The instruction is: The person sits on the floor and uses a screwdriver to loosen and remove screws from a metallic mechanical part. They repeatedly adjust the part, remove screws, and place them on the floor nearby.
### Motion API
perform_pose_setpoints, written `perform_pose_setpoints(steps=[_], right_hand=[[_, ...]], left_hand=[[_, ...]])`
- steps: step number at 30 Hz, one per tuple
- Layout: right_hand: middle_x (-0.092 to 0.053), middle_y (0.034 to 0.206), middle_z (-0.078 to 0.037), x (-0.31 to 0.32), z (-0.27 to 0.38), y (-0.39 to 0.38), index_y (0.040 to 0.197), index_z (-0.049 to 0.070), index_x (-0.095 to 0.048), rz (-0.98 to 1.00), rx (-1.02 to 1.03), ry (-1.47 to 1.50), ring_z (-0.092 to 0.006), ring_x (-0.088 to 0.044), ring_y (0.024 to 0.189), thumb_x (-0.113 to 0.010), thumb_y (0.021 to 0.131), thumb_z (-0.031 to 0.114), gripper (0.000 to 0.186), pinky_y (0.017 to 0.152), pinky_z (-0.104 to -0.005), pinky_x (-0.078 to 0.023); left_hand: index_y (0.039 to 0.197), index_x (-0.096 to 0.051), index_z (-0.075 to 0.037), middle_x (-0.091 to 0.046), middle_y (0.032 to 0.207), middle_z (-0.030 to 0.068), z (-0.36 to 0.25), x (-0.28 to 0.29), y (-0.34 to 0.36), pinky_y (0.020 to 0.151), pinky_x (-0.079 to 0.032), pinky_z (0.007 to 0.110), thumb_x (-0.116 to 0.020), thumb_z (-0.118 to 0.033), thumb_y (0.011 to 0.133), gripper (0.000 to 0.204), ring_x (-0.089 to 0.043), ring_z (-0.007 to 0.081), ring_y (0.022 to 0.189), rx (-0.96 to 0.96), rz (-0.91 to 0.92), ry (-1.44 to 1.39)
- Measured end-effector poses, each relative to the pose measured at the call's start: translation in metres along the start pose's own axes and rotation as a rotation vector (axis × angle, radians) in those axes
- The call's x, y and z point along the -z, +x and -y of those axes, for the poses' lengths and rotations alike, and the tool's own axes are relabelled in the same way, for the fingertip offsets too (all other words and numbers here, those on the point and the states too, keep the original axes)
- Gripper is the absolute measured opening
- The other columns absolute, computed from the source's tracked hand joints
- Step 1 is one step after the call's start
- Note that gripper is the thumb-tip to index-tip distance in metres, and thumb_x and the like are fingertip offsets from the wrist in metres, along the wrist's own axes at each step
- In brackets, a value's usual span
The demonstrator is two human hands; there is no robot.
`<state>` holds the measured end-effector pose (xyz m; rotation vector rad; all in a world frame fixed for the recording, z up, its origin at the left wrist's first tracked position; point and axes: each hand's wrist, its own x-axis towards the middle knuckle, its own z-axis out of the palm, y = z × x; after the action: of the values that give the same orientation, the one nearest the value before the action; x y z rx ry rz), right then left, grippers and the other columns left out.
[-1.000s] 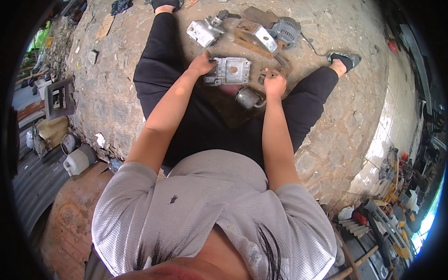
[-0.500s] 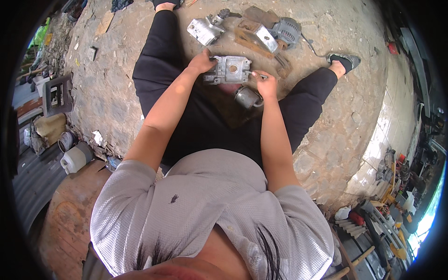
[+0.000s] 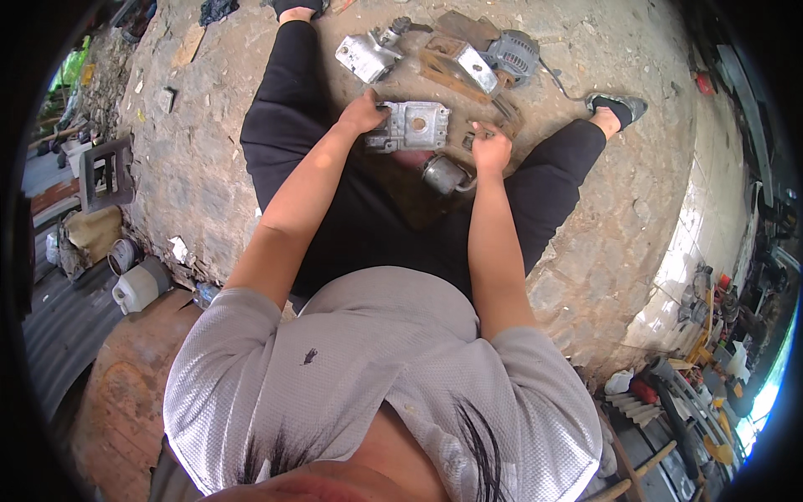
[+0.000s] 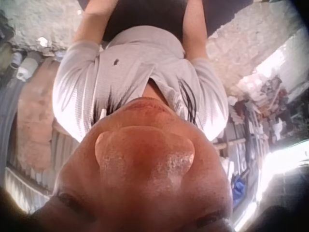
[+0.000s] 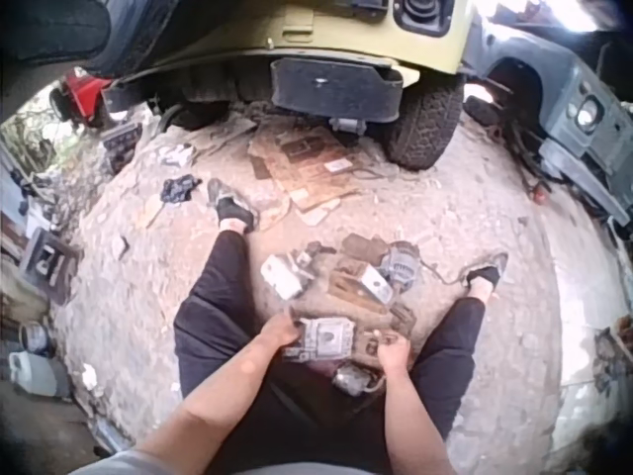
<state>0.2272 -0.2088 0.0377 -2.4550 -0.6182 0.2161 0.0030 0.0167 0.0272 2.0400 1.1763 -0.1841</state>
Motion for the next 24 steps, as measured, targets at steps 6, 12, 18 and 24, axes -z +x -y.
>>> perform_pose_setpoints(steps=[6,12,18,24], right_hand=[[-0.070,0.071,-0.014,-0.009,-0.002,-0.010,0.093,0.012,-0.082,0.327,-0.037,0.258,-0.0229,-0.067,0.067,-0.083,0.087,0.037,0.025,0.070,-0.0377,-0.052],[-0.072,0.074,-0.016,0.001,0.026,-0.018,0.094,0.014,-0.082,0.104,-0.021,-0.080,-0.0349,-0.070,0.073,-0.082,0.085,0.043,0.030,0.071,-0.0426,-0.054],[-0.067,0.064,-0.016,0.006,0.003,-0.007,0.095,0.014,-0.081,0.171,0.019,0.124,-0.0361,-0.064,0.064,-0.084,0.083,0.043,0.031,0.068,-0.0428,-0.053],[-0.057,0.053,-0.011,-0.019,-0.030,0.003,0.095,0.009,-0.081,0.119,0.000,0.306,-0.0231,-0.054,0.050,-0.085,0.085,0.037,0.030,0.057,-0.0394,-0.046]], left_hand=[[0.136,-0.052,0.004,-0.065,0.129,0.0286,-0.001,0.001,0.000,0.107,-0.047,0.046,-0.072,-0.040,0.090,0.066,-0.061,0.0399,0.126,-0.007,0.015,-0.014],[0.135,-0.052,0.004,-0.065,0.129,0.0289,0.001,-0.003,-0.004,0.106,-0.047,0.046,-0.072,-0.039,0.090,0.066,-0.061,0.0405,0.125,-0.006,-0.021,-0.015],[0.134,-0.051,0.005,-0.066,0.127,0.0297,0.002,-0.001,0.001,0.105,-0.048,0.047,-0.071,-0.040,0.091,0.066,-0.061,0.0412,0.124,-0.005,0.013,0.001],[0.135,-0.050,0.006,-0.065,0.128,0.0301,-0.001,-0.005,0.004,0.105,-0.048,0.047,-0.070,-0.041,0.091,0.067,-0.061,0.0417,0.124,-0.032,0.000,0.011]])
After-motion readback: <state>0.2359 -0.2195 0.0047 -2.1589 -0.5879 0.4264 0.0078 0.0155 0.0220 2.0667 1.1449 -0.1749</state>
